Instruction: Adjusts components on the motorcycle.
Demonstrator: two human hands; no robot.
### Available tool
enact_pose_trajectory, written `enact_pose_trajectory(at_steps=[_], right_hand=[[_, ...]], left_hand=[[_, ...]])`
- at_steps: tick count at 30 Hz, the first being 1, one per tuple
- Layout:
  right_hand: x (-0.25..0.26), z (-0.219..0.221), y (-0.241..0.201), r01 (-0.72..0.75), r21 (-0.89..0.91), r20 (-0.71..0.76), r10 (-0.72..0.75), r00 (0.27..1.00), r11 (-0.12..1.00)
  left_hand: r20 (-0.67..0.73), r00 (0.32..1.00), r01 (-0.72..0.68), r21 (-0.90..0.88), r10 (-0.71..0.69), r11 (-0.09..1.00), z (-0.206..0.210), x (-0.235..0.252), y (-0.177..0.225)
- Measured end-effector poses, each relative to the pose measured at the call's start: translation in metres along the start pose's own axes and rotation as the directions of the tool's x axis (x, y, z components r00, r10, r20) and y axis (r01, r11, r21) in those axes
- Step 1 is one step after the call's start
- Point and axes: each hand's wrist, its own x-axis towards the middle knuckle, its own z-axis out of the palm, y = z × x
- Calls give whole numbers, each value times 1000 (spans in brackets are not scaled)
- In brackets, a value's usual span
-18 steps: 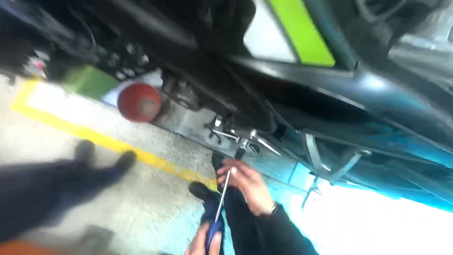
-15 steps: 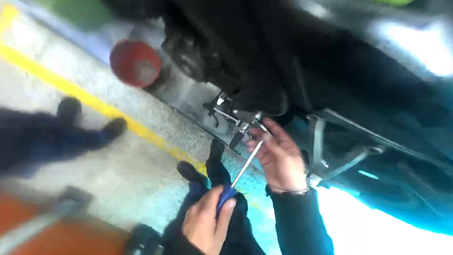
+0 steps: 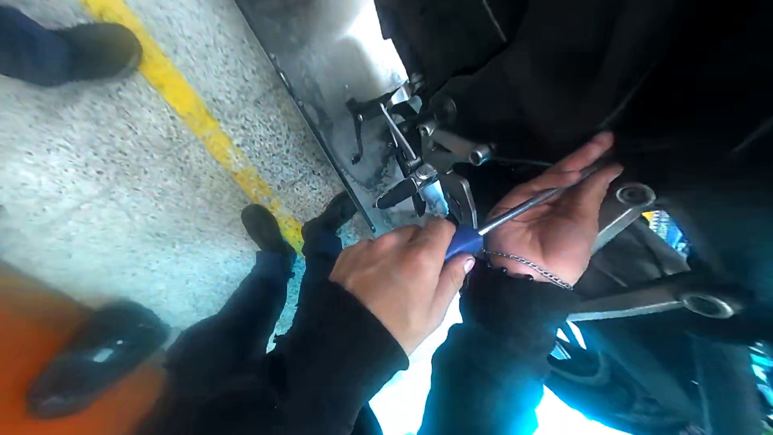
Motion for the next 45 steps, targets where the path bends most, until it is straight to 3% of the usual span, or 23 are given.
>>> enact_pose_trajectory(at_steps=[7,15,21,29,36,39,42,45], right_hand=[[3,-7,-10,-98,-12,196,99,976,995],[4,-3,-6,-93,73,212,76,974,993],[2,7,-6,-76,19,130,73,989,997],[1,4,-10,-104,55,181,93,979,993],[1,8,-9,-66,21,95,64,993,998],[1,8,-9,-63,29,91,60,994,998],[1,9,-13,-114,33,115,110,987,993],[1,18,-15,-115,27,6,115,993,993]], left_hand=[[-23,999,-39,-8,39,999,-1,2,-4],[-30,998,-51,-35,50,998,-4,2,-7],[-39,999,-29,-24,28,999,-4,2,-3],[-59,997,-50,19,51,999,1,-1,-1],[-42,999,-32,-6,32,999,2,-2,0],[-106,991,-66,113,78,991,1,-3,3],[-290,931,-106,365,221,925,1,-4,7],[-394,878,-66,464,273,883,6,-2,8]])
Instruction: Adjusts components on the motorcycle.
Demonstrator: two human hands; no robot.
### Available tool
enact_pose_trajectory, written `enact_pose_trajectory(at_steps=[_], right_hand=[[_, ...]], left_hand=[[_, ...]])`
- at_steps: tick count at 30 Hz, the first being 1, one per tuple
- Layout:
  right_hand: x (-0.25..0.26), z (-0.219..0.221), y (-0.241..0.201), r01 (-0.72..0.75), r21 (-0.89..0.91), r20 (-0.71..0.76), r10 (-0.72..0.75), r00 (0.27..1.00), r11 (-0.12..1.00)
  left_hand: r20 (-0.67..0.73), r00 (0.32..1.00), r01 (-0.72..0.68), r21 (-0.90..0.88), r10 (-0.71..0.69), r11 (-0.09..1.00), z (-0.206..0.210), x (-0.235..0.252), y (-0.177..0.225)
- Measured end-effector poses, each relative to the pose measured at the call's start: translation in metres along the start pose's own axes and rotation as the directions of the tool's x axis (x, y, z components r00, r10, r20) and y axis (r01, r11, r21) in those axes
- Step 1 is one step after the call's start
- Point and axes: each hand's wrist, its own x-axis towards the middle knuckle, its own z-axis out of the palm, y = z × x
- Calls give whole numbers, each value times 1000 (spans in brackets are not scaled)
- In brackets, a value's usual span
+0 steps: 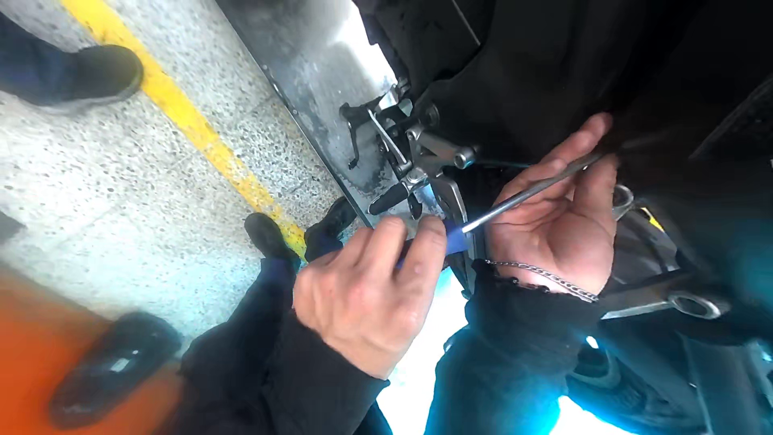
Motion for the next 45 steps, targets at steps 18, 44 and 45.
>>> enact_pose_trajectory(at_steps=[18,44,45], right_hand=[[-14,17,9,-69,50,-168,76,983,996],[-29,30,-2,-206,-446,-491,-45,870,871],[-33,28,-4,-227,-417,-431,28,902,880]], left_hand=[[938,52,995,-19,344,-99,-17,56,-30],[705,542,807,-588,-456,50,-37,4,-13],[741,485,845,-533,-465,34,-38,10,-10]])
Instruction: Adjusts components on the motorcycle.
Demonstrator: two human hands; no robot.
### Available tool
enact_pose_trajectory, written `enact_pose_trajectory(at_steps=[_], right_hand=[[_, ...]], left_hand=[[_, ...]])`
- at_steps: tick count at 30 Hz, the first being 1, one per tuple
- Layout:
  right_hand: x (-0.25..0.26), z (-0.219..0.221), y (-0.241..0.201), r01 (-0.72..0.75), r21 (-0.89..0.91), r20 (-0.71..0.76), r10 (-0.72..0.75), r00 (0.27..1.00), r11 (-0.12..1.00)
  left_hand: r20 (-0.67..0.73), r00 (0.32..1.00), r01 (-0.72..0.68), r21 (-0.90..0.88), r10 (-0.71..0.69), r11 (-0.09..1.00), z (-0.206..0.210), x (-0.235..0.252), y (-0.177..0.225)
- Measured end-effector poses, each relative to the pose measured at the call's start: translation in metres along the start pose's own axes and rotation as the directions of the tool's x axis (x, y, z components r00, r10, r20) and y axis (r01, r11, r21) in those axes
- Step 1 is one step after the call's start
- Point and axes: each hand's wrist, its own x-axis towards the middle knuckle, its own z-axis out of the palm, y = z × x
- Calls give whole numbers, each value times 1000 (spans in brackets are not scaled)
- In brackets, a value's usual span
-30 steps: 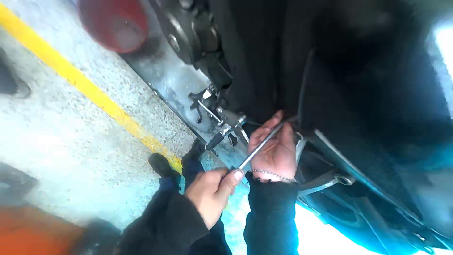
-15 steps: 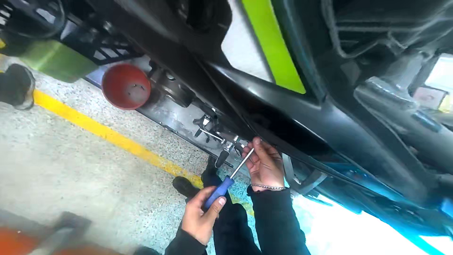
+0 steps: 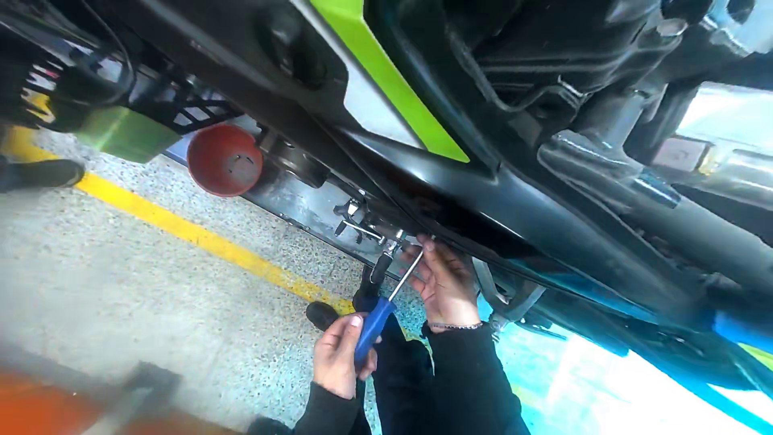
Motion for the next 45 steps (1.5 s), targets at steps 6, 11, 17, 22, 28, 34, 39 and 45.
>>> enact_pose_trajectory(at_steps=[6,11,17,22,28,34,39,45], right_hand=[[1,-8,-5,-28,-93,-18,27,999,995],[4,-3,3,87,-194,5,-88,996,977],[9,-14,-15,15,-269,223,47,974,963],[8,-1,-3,288,-592,52,-321,946,753],[11,-20,-29,-33,-376,304,157,940,926],[12,-11,-10,156,-452,165,-89,982,878],[10,-21,-22,-41,-313,282,134,950,949],[13,-15,-2,79,-328,136,-36,990,941]], left_hand=[[139,987,-100,106,85,989,-8,3,-15],[14,990,-138,25,137,990,2,-8,-14],[53,998,-20,30,18,999,-3,-7,-8],[-22,999,24,43,-23,999,-2,-11,-6],[80,982,183,-166,-171,969,-3,-12,-1],[12,997,71,-119,-70,990,-9,-15,-10],[55,960,276,-40,-274,960,-8,-13,7],[10,979,202,-76,-202,976,-9,-15,8]])
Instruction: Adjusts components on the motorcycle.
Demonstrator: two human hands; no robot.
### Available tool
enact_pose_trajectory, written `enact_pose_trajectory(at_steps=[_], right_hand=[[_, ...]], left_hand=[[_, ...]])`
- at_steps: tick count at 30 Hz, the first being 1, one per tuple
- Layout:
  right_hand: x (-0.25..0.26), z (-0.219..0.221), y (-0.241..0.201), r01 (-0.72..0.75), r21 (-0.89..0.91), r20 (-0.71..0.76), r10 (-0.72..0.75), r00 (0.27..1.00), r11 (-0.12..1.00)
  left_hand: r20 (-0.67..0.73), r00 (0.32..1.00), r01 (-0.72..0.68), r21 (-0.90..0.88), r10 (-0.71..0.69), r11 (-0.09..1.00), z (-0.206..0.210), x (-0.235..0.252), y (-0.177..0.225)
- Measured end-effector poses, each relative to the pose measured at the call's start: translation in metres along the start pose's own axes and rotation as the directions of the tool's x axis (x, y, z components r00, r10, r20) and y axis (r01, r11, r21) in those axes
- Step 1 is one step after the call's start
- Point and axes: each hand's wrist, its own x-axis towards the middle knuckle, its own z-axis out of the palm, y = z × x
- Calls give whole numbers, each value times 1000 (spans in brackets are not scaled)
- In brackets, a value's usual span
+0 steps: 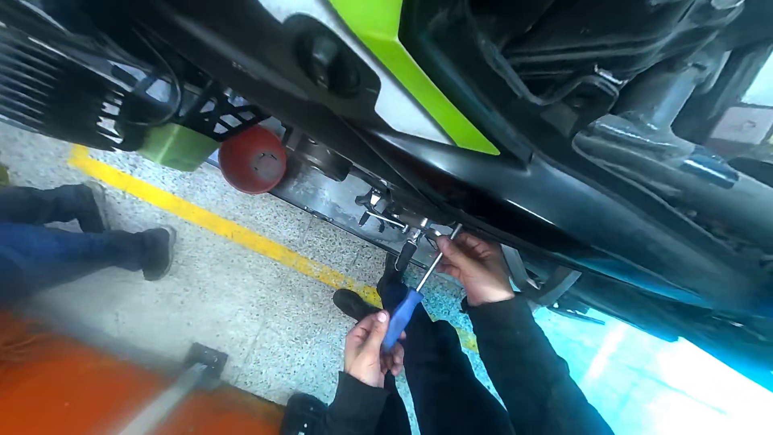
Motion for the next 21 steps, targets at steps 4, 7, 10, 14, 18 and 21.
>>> enact_pose_trajectory(at_steps=[4,7,10,14,18,21], right_hand=[[-3,-9,-7,-114,109,178,93,980,987],[-2,0,-7,0,-28,-42,-2,999,1000],[-1,6,1,87,-40,-83,-90,992,995],[-2,-9,-2,-46,114,172,26,985,992],[2,-2,2,118,1,-93,-117,989,993],[0,1,8,129,36,-80,-126,989,991]], left_hand=[[4,996,86,44,-86,995,10,6,0],[77,995,-52,-217,70,975,-1,11,-17],[-14,998,-61,-216,60,974,-2,10,-17],[-28,992,120,-9,-121,993,9,7,-1],[173,984,-25,-41,32,999,2,10,-13],[61,993,-91,-120,99,989,5,9,-13]])
